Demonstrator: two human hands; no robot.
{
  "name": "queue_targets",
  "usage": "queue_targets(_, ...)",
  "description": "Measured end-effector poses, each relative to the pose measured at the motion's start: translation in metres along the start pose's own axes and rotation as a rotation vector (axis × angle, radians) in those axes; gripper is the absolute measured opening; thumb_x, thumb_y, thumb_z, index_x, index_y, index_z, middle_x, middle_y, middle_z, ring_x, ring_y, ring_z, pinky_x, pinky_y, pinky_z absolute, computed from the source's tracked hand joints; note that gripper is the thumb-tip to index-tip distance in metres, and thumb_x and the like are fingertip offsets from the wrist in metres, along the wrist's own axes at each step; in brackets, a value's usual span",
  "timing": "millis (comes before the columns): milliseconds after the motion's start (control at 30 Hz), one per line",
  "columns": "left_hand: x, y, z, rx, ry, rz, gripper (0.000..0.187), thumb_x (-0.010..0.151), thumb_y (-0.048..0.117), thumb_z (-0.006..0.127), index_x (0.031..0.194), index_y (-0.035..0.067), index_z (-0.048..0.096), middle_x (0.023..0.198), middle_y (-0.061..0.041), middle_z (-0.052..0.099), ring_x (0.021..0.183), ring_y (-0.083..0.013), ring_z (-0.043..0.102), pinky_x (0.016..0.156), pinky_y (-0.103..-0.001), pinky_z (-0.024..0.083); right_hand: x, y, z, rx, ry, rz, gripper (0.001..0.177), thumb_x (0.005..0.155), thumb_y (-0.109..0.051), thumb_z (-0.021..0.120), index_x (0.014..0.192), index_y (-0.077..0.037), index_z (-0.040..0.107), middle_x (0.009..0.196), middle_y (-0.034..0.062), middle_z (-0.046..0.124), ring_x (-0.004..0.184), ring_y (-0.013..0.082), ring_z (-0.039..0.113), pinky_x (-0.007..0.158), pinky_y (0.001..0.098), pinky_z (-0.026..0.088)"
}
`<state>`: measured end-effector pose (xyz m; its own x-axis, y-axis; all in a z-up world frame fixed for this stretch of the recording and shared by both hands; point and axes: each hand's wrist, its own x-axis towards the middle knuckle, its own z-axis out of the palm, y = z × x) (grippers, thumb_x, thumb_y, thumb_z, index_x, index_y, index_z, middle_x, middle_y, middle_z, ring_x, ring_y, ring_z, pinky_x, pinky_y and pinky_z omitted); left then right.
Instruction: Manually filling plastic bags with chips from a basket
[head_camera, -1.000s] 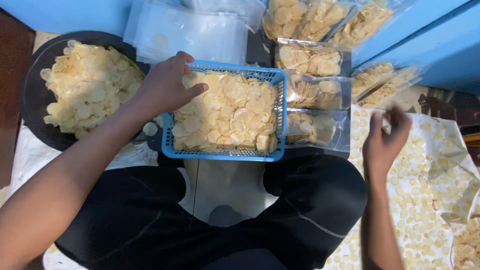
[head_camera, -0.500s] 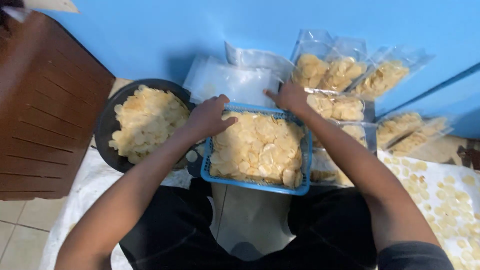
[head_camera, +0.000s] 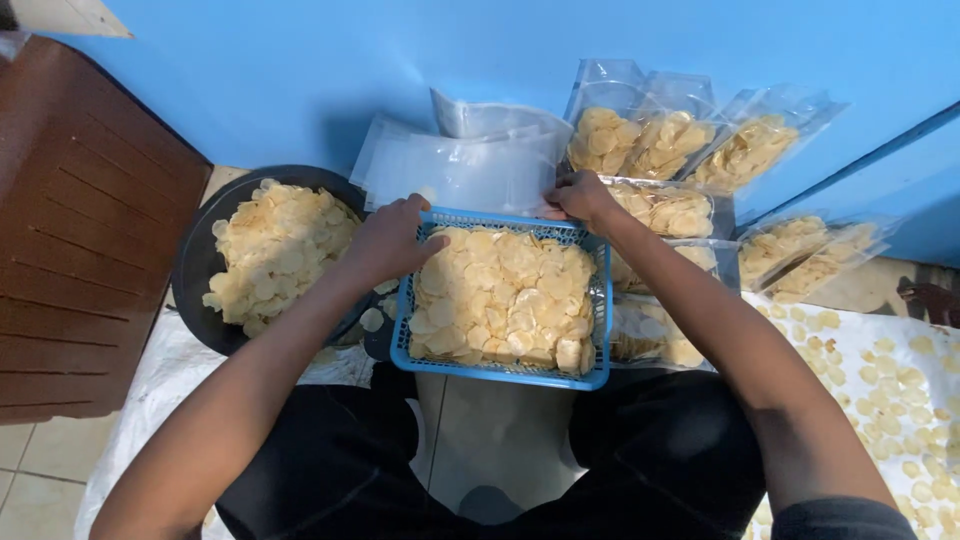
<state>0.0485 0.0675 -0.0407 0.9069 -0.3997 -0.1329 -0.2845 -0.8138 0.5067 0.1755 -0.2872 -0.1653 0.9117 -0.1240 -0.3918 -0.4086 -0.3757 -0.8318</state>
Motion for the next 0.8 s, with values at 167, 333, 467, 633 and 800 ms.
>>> queue_targets(167,0.004,0.000,0.004,-0.012,-0.001,0.017,0.056,0.107,0.038,0.064,0.143,-0.002,0.049,0.125,-0.029,0.065,0.111,-0.0507,0.070,0.077,-0.067,0.062,0.004,0.013,0.000,-0.034,0.049,-0.030,0.040,0.085,-0.014,0.072,0.122,-0.001,0.068,0.097,0.0220,0.072,0.075,0.0313,0.077,0.062,0.0353,0.068)
queue_targets(333,0.010,0.003,0.008,-0.006,0.032,0.047,0.054,0.106,0.038,0.065,0.142,-0.001,0.051,0.122,-0.027,0.065,0.110,-0.0505,0.070,0.077,-0.069,0.061,-0.054,-0.028,0.000,-0.424,0.136,-0.164,0.046,0.095,-0.043,0.062,0.124,-0.011,0.048,0.116,0.0246,0.068,0.116,0.0459,0.065,0.096,0.0592,0.053)
queue_targets(467,0.013,0.007,0.009,-0.003,0.054,0.062,0.054,0.106,0.039,0.065,0.141,-0.001,0.052,0.121,-0.027,0.066,0.108,-0.0510,0.070,0.076,-0.069,0.061,-0.117,-0.079,0.007,-0.673,0.239,-0.407,0.062,0.102,-0.053,0.051,0.104,0.006,0.067,0.107,0.0307,0.067,0.106,0.0514,0.067,0.083,0.0611,0.058)
queue_targets(633,0.012,0.007,0.006,0.006,0.060,0.049,0.053,0.106,0.039,0.065,0.141,0.001,0.053,0.121,-0.025,0.067,0.107,-0.0498,0.071,0.076,-0.067,0.061,-0.097,-0.074,0.014,-0.748,0.243,-0.430,0.066,0.098,-0.062,0.063,0.099,0.004,0.066,0.096,0.0301,0.070,0.098,0.0513,0.070,0.076,0.0640,0.058)
queue_targets(800,0.015,0.000,0.009,-0.005,0.073,0.062,0.051,0.106,0.038,0.065,0.140,0.001,0.054,0.117,-0.022,0.067,0.103,-0.0480,0.072,0.072,-0.066,0.062,-0.093,-0.060,0.022,-0.517,0.036,-0.340,0.040,0.094,-0.035,0.076,0.094,0.005,0.077,0.084,0.0313,0.071,0.090,0.0553,0.071,0.069,0.0592,0.059)
